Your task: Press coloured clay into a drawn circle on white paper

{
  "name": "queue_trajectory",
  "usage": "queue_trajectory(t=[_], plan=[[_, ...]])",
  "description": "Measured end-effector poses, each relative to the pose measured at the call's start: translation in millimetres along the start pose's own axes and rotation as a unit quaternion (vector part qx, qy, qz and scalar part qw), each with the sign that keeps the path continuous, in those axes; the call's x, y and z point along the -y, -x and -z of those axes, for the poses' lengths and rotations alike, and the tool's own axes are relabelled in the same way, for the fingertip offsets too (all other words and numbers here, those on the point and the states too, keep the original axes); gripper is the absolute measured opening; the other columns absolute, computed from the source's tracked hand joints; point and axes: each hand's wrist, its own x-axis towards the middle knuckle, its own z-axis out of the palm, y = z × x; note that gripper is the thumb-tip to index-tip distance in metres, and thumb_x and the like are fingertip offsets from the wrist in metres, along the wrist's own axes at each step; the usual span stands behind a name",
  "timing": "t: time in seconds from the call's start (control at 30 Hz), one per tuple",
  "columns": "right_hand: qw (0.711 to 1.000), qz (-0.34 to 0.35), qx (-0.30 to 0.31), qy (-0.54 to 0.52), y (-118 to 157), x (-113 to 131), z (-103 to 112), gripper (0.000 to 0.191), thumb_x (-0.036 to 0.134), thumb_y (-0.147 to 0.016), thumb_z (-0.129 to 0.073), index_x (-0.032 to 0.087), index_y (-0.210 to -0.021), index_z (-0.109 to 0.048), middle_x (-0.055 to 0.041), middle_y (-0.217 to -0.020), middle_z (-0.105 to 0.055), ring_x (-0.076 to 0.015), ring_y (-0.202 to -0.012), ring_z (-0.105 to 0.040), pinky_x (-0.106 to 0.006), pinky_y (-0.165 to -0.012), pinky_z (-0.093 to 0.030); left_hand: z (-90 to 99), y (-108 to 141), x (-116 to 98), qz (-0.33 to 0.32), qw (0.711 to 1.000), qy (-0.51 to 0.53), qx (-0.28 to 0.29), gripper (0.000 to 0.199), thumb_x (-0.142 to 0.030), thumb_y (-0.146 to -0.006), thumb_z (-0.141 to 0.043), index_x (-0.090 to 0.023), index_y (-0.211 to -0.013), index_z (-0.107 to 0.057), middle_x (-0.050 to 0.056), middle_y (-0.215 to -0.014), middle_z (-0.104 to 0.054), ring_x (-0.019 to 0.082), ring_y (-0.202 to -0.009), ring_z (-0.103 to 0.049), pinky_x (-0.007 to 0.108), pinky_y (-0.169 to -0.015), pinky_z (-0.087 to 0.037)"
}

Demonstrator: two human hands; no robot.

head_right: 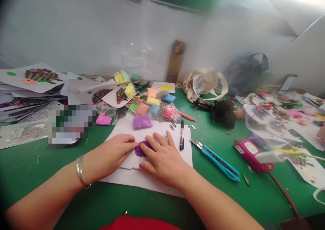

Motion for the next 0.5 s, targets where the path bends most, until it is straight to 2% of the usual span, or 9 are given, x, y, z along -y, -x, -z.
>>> queue_trajectory(t=[0.2,0.27,0.37,0.43,0.5], plan=[[1.000,-0.001,0.001,-0.007,1.1,1.8,0.5,0.052,0.053,-0.095,-0.030,0.028,-0.139,-0.041,-0.0056,-0.147,-0.039,-0.0341,-0.133,-0.031,-0.069,-0.107,-0.011,2.0,1.0,-4.1,-0.006,1.000,-0.016,0.000,0.030,-0.014,-0.092,-0.039,-0.016,-0.098,-0.068,0.010,-0.096,-0.063,0.021,-0.092,-0.057,0.034,-0.085,-0.047],[1.000,-0.003,0.006,-0.020,1.3,1.6,1.3,0.052,0.053,-0.095,-0.030,0.028,-0.140,-0.039,-0.0048,-0.147,-0.038,-0.0333,-0.134,-0.031,-0.068,-0.107,-0.012,6.0,0.9,-2.8,0.003,1.000,-0.020,-0.017,0.031,-0.015,-0.092,-0.038,-0.016,-0.099,-0.068,0.009,-0.096,-0.066,0.020,-0.091,-0.060,0.033,-0.084,-0.048],[0.999,-0.023,0.004,-0.037,1.4,0.1,2.2,0.056,0.052,-0.095,-0.032,0.027,-0.144,-0.032,-0.0054,-0.148,-0.037,-0.0311,-0.135,-0.028,-0.065,-0.109,-0.013,12.4,-0.7,12.5,0.066,0.988,-0.070,-0.122,0.033,-0.022,-0.093,-0.036,-0.015,-0.105,-0.067,0.010,-0.100,-0.069,0.023,-0.093,-0.063,0.035,-0.084,-0.048],[0.998,-0.036,-0.003,-0.042,1.5,-1.1,2.5,0.056,0.051,-0.095,-0.032,0.025,-0.145,-0.032,-0.0062,-0.148,-0.037,-0.0305,-0.136,-0.027,-0.063,-0.111,-0.012,14.9,-2.6,31.5,0.123,0.958,-0.123,-0.228,0.037,-0.026,-0.092,-0.036,-0.011,-0.111,-0.064,0.014,-0.109,-0.067,0.027,-0.103,-0.060,0.039,-0.094,-0.043],[0.998,-0.042,-0.007,-0.046,1.4,-2.2,2.7,0.054,0.049,-0.095,-0.033,0.025,-0.144,-0.034,-0.0062,-0.147,-0.039,-0.0305,-0.136,-0.027,-0.063,-0.111,-0.011,15.6,-4.7,52.4,0.176,0.933,-0.160,-0.271,0.041,-0.029,-0.088,-0.041,-0.006,-0.115,-0.062,0.018,-0.115,-0.064,0.030,-0.111,-0.056,0.042,-0.101,-0.037]])
